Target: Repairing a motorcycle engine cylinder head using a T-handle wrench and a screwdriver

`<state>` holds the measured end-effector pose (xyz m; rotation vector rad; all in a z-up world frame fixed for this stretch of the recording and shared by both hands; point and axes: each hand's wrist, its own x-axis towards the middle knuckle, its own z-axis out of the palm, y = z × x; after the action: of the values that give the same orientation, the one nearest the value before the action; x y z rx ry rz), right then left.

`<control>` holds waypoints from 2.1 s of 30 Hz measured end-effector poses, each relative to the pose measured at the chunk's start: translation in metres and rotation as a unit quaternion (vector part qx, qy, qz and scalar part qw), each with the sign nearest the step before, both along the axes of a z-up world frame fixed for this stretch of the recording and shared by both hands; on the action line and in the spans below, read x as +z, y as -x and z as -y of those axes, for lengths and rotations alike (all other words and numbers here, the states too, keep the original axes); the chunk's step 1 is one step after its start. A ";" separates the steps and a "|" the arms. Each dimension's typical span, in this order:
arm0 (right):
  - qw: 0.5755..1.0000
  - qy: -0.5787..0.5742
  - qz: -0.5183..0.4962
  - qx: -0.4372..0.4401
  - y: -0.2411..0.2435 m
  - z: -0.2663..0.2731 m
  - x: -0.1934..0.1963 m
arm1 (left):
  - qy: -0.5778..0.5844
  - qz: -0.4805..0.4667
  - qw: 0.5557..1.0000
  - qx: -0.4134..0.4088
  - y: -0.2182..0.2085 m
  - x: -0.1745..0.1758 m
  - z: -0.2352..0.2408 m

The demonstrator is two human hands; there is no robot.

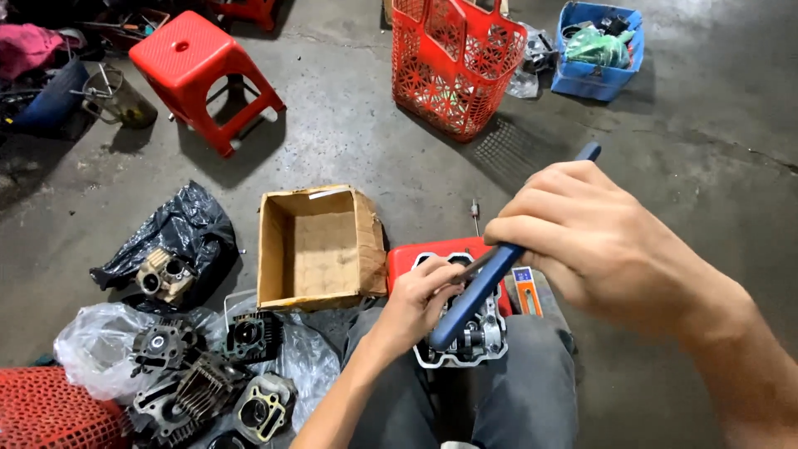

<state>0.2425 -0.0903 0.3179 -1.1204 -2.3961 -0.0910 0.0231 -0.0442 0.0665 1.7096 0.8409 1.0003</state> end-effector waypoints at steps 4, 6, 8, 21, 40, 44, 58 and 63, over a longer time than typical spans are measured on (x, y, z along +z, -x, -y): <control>0.999 0.027 0.010 0.024 0.011 -0.011 -0.001 | -0.049 0.009 0.998 -0.030 -0.008 0.016 -0.003; 0.999 0.038 0.017 0.034 0.015 -0.018 0.002 | -0.067 0.015 0.997 -0.042 -0.009 0.026 -0.004; 0.998 0.044 0.021 0.038 0.022 -0.022 -0.001 | -0.085 0.019 0.995 -0.053 -0.009 0.029 -0.003; 0.997 0.014 0.078 0.016 0.027 -0.021 0.001 | 0.034 0.039 0.998 0.024 -0.004 -0.004 -0.026; 0.994 -0.057 -0.060 -0.074 0.066 -0.018 -0.023 | 0.292 -0.015 0.947 0.132 -0.034 -0.130 -0.070; 0.991 -0.092 -0.035 -0.090 0.073 -0.016 -0.026 | 0.296 0.004 0.946 0.132 -0.030 -0.113 -0.064; 0.999 -0.041 -0.007 -0.006 0.042 -0.021 -0.022 | -0.054 0.036 0.998 -0.002 -0.014 0.030 0.018; 0.997 -0.070 -0.003 0.024 0.029 -0.005 0.033 | -0.077 0.047 0.995 -0.052 -0.020 0.062 0.012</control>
<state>0.2134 -0.0851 0.3504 -0.9976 -2.3685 -0.2348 0.0431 -0.0560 0.1282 1.8028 0.6213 1.0888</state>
